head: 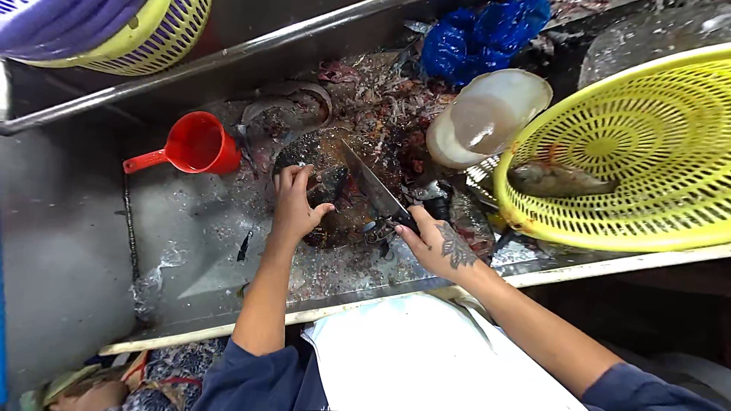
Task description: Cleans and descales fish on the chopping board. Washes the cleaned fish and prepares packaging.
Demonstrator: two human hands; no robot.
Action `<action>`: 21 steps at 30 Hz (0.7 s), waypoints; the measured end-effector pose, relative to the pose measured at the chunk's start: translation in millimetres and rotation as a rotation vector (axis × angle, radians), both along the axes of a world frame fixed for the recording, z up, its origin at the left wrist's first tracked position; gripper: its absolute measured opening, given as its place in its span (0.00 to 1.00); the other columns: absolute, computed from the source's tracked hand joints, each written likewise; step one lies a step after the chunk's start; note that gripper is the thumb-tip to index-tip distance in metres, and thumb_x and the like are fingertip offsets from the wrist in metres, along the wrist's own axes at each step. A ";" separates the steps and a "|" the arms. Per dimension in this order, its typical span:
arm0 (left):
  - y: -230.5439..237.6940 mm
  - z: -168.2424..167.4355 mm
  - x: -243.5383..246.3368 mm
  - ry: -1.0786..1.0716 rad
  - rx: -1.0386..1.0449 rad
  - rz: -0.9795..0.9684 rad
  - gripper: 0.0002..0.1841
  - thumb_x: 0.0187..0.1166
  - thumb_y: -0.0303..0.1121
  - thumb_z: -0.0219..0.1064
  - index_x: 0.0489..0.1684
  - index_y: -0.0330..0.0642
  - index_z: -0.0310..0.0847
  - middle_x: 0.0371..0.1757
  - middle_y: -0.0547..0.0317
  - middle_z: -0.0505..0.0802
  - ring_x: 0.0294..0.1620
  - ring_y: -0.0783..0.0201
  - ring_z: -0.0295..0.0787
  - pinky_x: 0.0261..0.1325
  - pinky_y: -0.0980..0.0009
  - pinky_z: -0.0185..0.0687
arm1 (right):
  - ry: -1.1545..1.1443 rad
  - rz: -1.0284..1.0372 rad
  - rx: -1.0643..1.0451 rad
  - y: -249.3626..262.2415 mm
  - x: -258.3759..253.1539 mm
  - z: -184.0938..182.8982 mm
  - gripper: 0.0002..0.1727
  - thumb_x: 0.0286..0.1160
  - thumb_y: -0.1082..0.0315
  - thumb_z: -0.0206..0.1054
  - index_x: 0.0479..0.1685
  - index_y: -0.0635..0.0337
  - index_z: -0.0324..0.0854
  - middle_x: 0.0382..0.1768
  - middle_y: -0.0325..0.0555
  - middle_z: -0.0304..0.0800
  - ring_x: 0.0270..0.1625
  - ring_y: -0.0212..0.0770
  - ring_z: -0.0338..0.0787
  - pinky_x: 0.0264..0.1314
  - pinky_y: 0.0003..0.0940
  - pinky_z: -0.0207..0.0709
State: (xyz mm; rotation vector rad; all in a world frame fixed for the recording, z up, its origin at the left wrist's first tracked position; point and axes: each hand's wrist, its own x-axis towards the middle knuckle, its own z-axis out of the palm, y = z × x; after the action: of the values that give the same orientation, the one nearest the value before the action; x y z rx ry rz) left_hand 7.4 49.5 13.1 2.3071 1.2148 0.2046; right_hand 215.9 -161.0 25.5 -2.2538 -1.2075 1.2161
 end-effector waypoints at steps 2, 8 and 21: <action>-34.1 15.1 5.8 -0.100 -0.095 0.250 0.30 0.67 0.41 0.82 0.67 0.39 0.80 0.61 0.49 0.88 0.60 0.54 0.87 0.62 0.52 0.86 | -0.072 0.008 0.010 2.7 -3.9 3.2 0.24 0.90 0.50 0.55 0.72 0.57 0.72 0.40 0.53 0.91 0.45 0.54 0.94 0.51 0.55 0.85; -83.4 18.1 43.9 -0.790 -1.058 1.023 0.22 0.93 0.40 0.55 0.67 0.25 0.70 0.52 0.36 0.91 0.47 0.50 0.95 0.51 0.56 0.93 | -0.557 0.286 0.103 53.2 7.1 27.5 0.23 0.88 0.54 0.61 0.79 0.44 0.75 0.43 0.59 0.89 0.36 0.64 0.92 0.33 0.61 0.84; -0.2 -21.6 25.3 -0.271 -0.396 0.743 0.34 0.72 0.54 0.74 0.71 0.40 0.76 0.54 0.42 0.92 0.55 0.46 0.90 0.57 0.39 0.84 | -0.062 0.167 -0.109 17.9 8.6 33.9 0.25 0.89 0.46 0.58 0.75 0.50 0.74 0.45 0.52 0.92 0.49 0.55 0.94 0.54 0.60 0.85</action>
State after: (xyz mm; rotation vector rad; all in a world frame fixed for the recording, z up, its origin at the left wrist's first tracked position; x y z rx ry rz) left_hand 32.7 49.3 -8.5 1.3688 1.7264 0.4682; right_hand 224.6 -143.2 59.4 -2.3231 -1.4099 1.3108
